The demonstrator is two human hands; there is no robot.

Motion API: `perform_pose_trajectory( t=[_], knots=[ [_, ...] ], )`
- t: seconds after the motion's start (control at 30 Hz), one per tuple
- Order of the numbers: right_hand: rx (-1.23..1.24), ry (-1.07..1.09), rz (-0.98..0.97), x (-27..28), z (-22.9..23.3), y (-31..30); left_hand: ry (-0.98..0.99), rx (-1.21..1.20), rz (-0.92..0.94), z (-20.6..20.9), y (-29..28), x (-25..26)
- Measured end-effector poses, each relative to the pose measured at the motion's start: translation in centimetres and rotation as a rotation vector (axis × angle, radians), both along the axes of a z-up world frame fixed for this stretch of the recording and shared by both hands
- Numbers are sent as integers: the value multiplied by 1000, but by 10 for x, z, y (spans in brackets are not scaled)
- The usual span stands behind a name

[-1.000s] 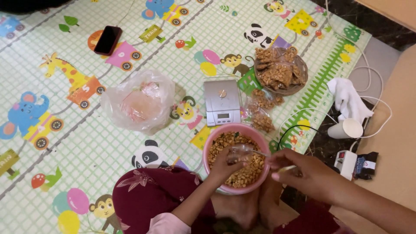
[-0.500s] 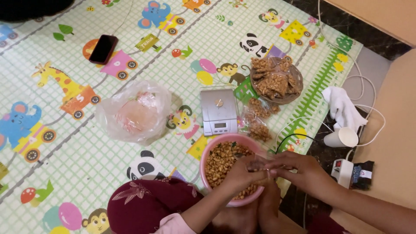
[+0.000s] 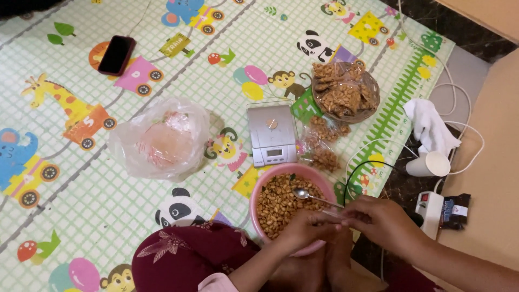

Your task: Scooping snacks from a bowl into small plastic bags and weighing them on a digital scale.

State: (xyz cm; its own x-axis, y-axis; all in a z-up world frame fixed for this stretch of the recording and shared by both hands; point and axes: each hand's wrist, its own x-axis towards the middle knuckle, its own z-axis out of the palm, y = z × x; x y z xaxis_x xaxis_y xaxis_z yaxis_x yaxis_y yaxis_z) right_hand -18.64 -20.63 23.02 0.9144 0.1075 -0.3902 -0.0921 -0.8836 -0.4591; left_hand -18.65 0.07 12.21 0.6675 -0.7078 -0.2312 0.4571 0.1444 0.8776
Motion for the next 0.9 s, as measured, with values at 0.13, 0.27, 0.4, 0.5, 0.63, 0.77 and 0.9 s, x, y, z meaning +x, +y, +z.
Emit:
perform_pose_trajectory(
  t=[0.13,0.27,0.4,0.5,0.63,0.77,0.9],
  knots=[
    [-67,51,9,-1,-2,-8,-202,17,-42,-10,0,-5],
    [-85,99,25,-3,-2,-11,-284,45,-55,-11,1,-8],
    [38,139,-21,-6,-4,-15,-244,32,-67,-12,-2,-11],
    [104,156,-25,-9,-13,-17,-348,51,-22,-20,-4,-12],
    [82,183,-38,-12,-5,-7,-270,21,-30,-25,-7,-18],
    [46,133,-40,-14,-3,-7,-312,107,-90,-26,-11,-20],
    [116,66,-24,-15,-5,-8,-320,66,-27,-35,-16,-26]
  ],
)
